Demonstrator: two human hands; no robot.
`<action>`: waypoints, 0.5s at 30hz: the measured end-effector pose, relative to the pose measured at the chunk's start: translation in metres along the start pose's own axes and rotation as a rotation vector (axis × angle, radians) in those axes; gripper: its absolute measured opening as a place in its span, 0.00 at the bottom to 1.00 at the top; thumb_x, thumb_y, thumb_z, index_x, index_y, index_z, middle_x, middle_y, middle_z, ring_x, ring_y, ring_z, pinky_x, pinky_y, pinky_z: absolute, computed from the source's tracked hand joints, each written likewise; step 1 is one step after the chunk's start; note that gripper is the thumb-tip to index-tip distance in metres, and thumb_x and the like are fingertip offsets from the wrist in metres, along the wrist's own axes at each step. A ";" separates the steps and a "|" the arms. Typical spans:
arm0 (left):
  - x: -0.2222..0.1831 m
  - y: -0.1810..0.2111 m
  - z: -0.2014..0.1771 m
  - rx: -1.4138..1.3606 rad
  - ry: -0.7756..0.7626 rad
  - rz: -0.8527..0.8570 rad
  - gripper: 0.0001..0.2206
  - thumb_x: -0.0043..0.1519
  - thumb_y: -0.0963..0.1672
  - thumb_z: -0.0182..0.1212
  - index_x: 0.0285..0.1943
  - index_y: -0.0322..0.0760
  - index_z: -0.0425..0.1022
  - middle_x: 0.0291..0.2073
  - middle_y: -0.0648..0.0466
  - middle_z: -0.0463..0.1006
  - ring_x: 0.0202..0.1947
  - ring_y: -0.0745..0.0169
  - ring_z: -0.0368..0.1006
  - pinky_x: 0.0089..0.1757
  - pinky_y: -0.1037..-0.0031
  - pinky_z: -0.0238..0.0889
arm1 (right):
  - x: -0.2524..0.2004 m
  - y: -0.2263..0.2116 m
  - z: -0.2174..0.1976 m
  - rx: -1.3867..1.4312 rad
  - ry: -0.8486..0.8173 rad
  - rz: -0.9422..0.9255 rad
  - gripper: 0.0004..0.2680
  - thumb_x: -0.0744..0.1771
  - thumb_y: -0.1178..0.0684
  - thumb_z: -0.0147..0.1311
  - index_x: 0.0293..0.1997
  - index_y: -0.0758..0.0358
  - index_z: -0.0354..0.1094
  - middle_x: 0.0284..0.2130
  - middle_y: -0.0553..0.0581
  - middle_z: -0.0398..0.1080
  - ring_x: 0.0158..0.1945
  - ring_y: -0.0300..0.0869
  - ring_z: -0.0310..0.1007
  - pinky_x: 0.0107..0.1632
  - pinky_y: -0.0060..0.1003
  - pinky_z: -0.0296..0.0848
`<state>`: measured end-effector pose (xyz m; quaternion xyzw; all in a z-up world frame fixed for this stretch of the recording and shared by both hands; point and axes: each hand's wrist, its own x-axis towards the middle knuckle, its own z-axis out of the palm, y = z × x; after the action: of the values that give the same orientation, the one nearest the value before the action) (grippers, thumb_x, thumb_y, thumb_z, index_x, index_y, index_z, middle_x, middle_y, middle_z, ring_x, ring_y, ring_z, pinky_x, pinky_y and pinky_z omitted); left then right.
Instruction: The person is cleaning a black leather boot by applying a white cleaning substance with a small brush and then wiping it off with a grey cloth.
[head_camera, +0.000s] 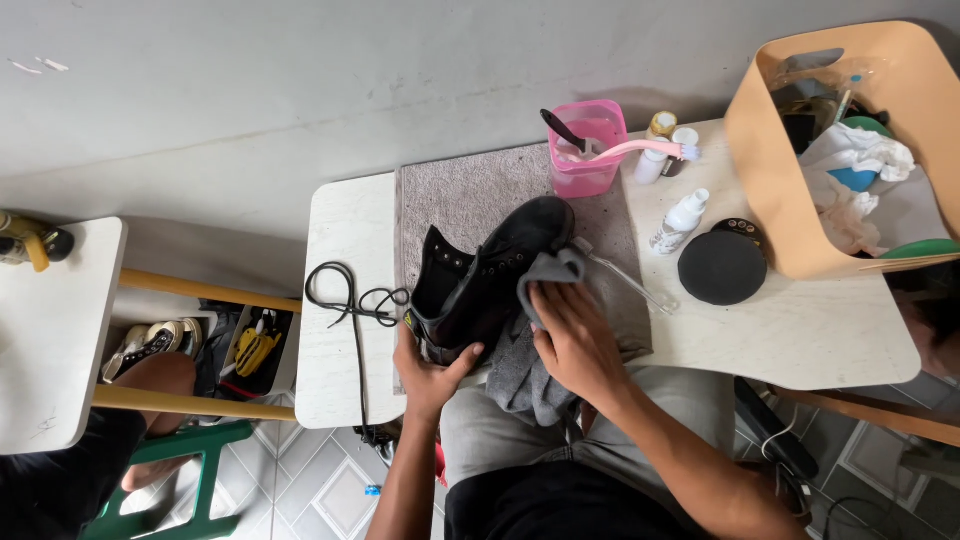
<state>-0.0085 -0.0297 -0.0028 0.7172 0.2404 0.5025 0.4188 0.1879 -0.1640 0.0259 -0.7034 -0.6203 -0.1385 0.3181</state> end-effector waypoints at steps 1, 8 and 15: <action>-0.011 -0.010 -0.002 0.096 0.071 -0.036 0.38 0.41 0.45 0.86 0.61 0.30 0.71 0.46 0.40 0.81 0.50 0.46 0.78 0.50 0.53 0.67 | -0.005 -0.002 0.001 0.065 0.040 -0.047 0.16 0.67 0.58 0.47 0.63 0.58 0.68 0.55 0.61 0.73 0.54 0.53 0.74 0.56 0.46 0.71; -0.012 0.000 0.006 0.241 0.068 -0.280 0.39 0.33 0.45 0.89 0.55 0.32 0.74 0.43 0.39 0.80 0.47 0.35 0.78 0.48 0.48 0.70 | -0.036 0.002 -0.084 0.723 0.237 0.149 0.13 0.60 0.67 0.49 0.42 0.65 0.81 0.39 0.61 0.81 0.42 0.52 0.82 0.48 0.47 0.78; 0.074 0.021 -0.033 0.027 -0.026 -0.294 0.26 0.40 0.46 0.80 0.45 0.34 0.75 0.38 0.54 0.80 0.41 0.65 0.74 0.42 0.76 0.71 | -0.140 0.119 -0.206 0.824 0.694 0.715 0.14 0.66 0.47 0.43 0.54 0.59 0.66 0.52 0.60 0.71 0.58 0.48 0.74 0.64 0.43 0.77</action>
<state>-0.0119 0.0275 0.0583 0.6863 0.3440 0.4230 0.4814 0.3163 -0.4046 0.0666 -0.6011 -0.2109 0.0062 0.7708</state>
